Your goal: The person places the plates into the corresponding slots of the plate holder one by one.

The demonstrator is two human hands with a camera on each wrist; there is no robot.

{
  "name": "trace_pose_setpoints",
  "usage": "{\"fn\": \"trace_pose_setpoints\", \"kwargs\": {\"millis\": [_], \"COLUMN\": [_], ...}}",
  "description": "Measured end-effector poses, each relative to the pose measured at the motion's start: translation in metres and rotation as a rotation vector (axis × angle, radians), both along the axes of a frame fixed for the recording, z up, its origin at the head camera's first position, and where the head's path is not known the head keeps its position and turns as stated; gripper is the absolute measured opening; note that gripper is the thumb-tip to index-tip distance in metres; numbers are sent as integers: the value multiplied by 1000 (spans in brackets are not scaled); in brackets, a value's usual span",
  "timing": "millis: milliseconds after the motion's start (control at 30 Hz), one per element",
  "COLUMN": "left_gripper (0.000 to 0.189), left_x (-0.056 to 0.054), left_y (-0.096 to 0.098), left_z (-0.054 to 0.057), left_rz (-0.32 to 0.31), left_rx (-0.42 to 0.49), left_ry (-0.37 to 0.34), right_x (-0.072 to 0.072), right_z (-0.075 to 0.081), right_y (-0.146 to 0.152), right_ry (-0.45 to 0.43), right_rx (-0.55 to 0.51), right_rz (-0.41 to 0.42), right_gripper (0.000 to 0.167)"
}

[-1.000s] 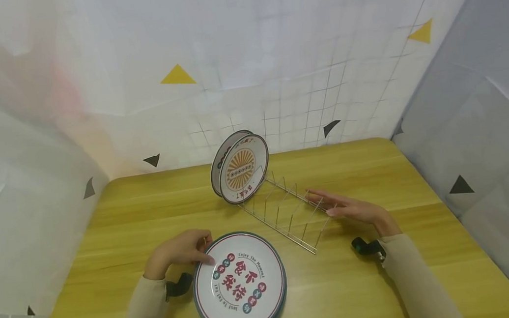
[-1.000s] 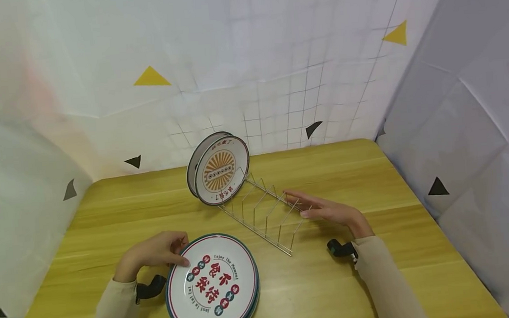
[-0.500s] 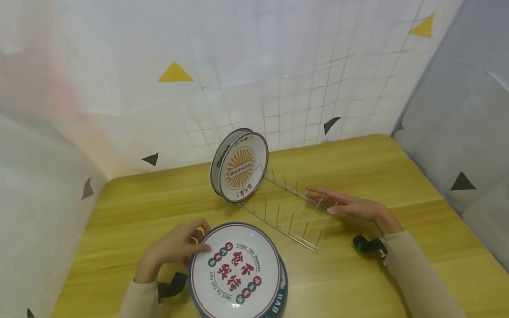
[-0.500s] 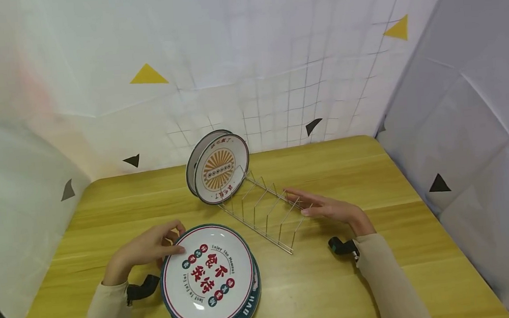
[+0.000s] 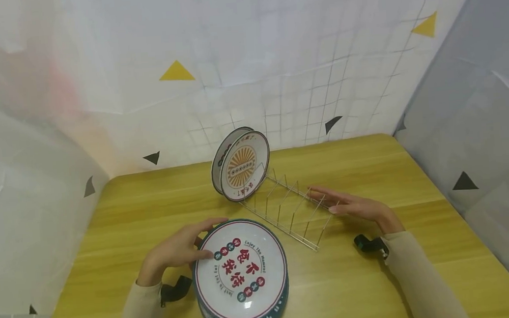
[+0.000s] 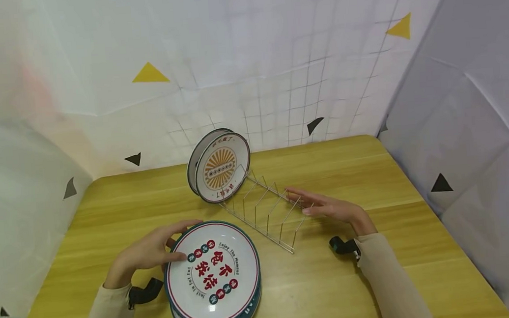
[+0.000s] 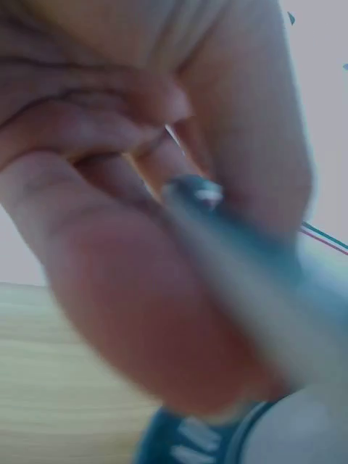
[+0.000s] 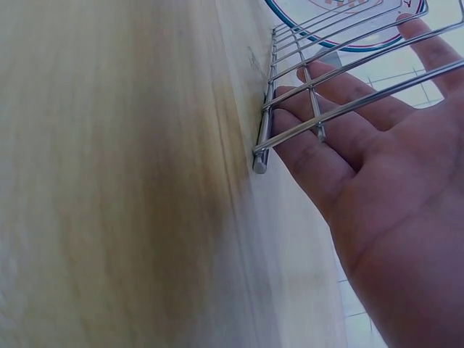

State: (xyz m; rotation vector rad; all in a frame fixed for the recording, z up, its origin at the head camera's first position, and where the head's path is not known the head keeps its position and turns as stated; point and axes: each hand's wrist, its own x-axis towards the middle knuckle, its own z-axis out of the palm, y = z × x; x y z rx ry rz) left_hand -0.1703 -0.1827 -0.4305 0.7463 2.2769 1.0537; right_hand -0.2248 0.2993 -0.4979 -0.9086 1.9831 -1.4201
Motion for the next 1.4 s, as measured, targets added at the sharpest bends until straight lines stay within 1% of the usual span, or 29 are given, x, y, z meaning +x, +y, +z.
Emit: {"fn": "trace_pose_setpoints", "kwargs": {"millis": [67, 267, 367, 467, 600, 733, 767, 833, 900, 967, 1000, 1067, 1133, 1233, 1300, 1400], "left_gripper": [79, 81, 80, 80, 78, 76, 75, 74, 73, 72, 72, 73, 73, 73, 71, 70], "left_x": [0, 6, 9, 10, 10, 14, 16, 21, 25, 26, 25, 19, 10, -7, -20, -38], "left_y": [2, 8, 12, 15, 17, 21, 22, 24, 26, 28, 29, 34, 40, 52, 60, 72], "left_z": [3, 16, 20, 20, 20, 26, 28, 33, 40, 49, 54, 65, 77, 92, 100, 104], "left_rz": [-18, -9, -4, -11, -41, -59, -55, -24, 39, 119, 161, 235, 297, 375, 408, 421], "left_rx": [39, 170, 181, 187, 208, 214, 214, 217, 235, 263, 284, 325, 351, 340, 304, 251], "left_ry": [59, 151, 233, 282, 324, 383, 406, 464, 539, 638, 687, 799, 919, 1068, 1131, 1170], "right_x": [-1, -1, 0, 1, 3, 4, 4, 3, 1, -1, -2, -3, -3, -2, -1, 0], "right_z": [0, 1, 0, -2, -3, -2, -1, 0, 1, 2, 2, 2, 3, 2, 0, -1], "right_y": [1, 3, 5, 7, 8, 7, 7, 5, 4, 2, 1, 1, 1, 2, 2, 1], "right_ry": [6, 18, 12, 22, 43, 44, 42, 34, 23, 11, 13, 13, 19, 25, 18, -1], "right_rx": [4, 17, 13, 19, 22, 21, 22, 23, 22, 15, 13, 9, 2, -6, -9, -17], "right_rz": [-7, -13, -16, -14, -12, -16, -16, -14, -12, -9, -8, -8, -8, -7, -7, 1], "right_gripper": [66, 65, 65, 65, 64, 65, 65, 65, 65, 65, 65, 65, 65, 65, 64, 64]}}
